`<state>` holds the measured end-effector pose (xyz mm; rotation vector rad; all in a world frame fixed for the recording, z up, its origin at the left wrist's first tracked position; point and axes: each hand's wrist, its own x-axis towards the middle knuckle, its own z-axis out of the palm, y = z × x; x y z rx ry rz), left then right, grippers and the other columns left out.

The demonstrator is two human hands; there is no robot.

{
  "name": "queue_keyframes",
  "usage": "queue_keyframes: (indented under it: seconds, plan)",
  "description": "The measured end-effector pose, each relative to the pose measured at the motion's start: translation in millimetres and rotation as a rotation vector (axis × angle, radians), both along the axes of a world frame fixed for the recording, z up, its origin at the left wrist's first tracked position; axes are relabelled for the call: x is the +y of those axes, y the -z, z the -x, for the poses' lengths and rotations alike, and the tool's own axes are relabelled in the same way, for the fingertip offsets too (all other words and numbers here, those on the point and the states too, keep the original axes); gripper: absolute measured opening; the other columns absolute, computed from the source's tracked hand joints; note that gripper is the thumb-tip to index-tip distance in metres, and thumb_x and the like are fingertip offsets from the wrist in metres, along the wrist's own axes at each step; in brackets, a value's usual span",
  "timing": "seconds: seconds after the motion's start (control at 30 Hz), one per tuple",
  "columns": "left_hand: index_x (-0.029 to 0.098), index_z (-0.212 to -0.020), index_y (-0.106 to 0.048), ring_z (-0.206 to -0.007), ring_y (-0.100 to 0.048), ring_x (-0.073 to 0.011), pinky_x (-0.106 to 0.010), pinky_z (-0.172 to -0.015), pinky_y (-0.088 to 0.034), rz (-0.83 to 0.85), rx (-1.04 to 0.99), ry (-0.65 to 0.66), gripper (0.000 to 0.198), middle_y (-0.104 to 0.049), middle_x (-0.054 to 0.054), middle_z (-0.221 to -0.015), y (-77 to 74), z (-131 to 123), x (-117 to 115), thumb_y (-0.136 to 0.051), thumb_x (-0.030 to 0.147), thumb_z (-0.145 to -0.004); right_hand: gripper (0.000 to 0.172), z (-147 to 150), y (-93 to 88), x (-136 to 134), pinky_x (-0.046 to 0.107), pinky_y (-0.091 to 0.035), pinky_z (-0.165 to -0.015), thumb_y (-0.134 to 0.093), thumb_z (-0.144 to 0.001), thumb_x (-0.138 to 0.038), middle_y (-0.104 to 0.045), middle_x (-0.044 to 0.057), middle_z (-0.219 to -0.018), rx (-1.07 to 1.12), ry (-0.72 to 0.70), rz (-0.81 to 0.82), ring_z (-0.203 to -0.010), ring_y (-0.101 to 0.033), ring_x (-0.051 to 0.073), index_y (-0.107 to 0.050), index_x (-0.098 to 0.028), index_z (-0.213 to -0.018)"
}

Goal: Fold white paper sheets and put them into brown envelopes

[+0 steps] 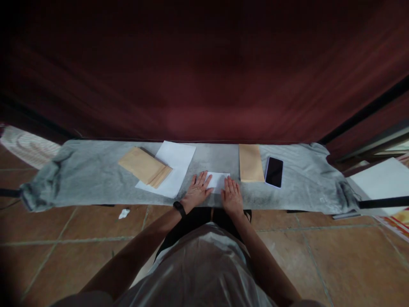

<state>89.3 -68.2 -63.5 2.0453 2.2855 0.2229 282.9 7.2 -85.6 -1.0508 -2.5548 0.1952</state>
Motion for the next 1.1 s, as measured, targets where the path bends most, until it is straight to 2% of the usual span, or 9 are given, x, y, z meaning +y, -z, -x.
queue_keyframes:
  seconds: [0.1,0.23,0.47,0.73,0.87,1.1]
  plan:
    - [0.019,-0.157,-0.034,-0.155,-0.022,-0.0296,-0.056,-0.125,-0.018,0.003,0.004,0.0,0.063,-0.029,-0.014,-0.165,0.7,2.0,-0.4,-0.042,0.048,-0.101,0.052,18.4,-4.7,-5.8,0.048,-0.03,-0.12,-0.034,-0.105,-0.031,-0.042,0.014,-0.159,-0.031,-0.075,0.024,-0.147,-0.037,0.027,-0.041,-0.013,-0.154]
    - [0.019,-0.158,-0.033,-0.154,-0.023,-0.0286,-0.055,-0.125,-0.018,0.005,0.006,-0.003,0.063,-0.028,-0.014,-0.166,0.5,3.7,-1.0,-0.039,0.048,-0.102,0.048,29.5,-4.0,-9.7,0.048,-0.03,-0.119,-0.039,-0.105,-0.033,-0.046,0.013,-0.156,-0.059,-0.058,0.021,-0.146,-0.04,0.027,-0.048,-0.017,-0.15]
    - [0.014,-0.159,-0.029,-0.153,-0.027,-0.0264,-0.051,-0.125,-0.02,-0.033,-0.001,-0.045,0.065,-0.034,-0.015,-0.163,2.9,3.5,-2.4,-0.036,0.046,-0.102,0.052,19.3,3.7,-5.9,0.05,-0.03,-0.118,-0.041,-0.104,-0.033,-0.046,0.014,-0.156,-0.042,0.037,-0.035,-0.143,-0.043,0.028,-0.044,-0.017,-0.153]
    - [0.01,-0.156,-0.033,-0.152,-0.029,-0.0263,-0.049,-0.125,-0.022,-0.02,0.006,-0.088,0.06,-0.036,-0.015,-0.162,1.9,11.7,-5.3,-0.031,0.039,-0.104,0.054,6.8,9.1,-0.6,0.047,-0.03,-0.118,-0.037,-0.105,-0.037,-0.048,0.014,-0.154,0.007,0.088,-0.072,-0.141,-0.046,0.029,-0.043,-0.013,-0.153]
    - [0.01,-0.156,-0.034,-0.153,-0.027,-0.0268,-0.051,-0.125,-0.022,-0.052,0.013,-0.11,0.058,-0.037,-0.015,-0.161,2.8,1.4,0.5,-0.031,0.034,-0.104,0.055,7.6,9.4,-0.9,0.048,-0.03,-0.118,-0.038,-0.104,-0.036,-0.049,0.015,-0.154,0.012,0.088,-0.08,-0.141,-0.046,0.029,-0.041,-0.013,-0.153]
    - [0.011,-0.157,-0.033,-0.154,-0.025,-0.0244,-0.048,-0.126,-0.022,-0.059,0.003,-0.036,0.057,-0.034,-0.013,-0.163,14.8,-22.8,7.6,-0.03,0.035,-0.105,0.053,7.3,9.7,-2.4,0.048,-0.028,-0.12,-0.038,-0.104,-0.035,-0.048,0.015,-0.154,-0.006,0.085,-0.097,-0.141,-0.045,0.029,-0.045,-0.011,-0.151]
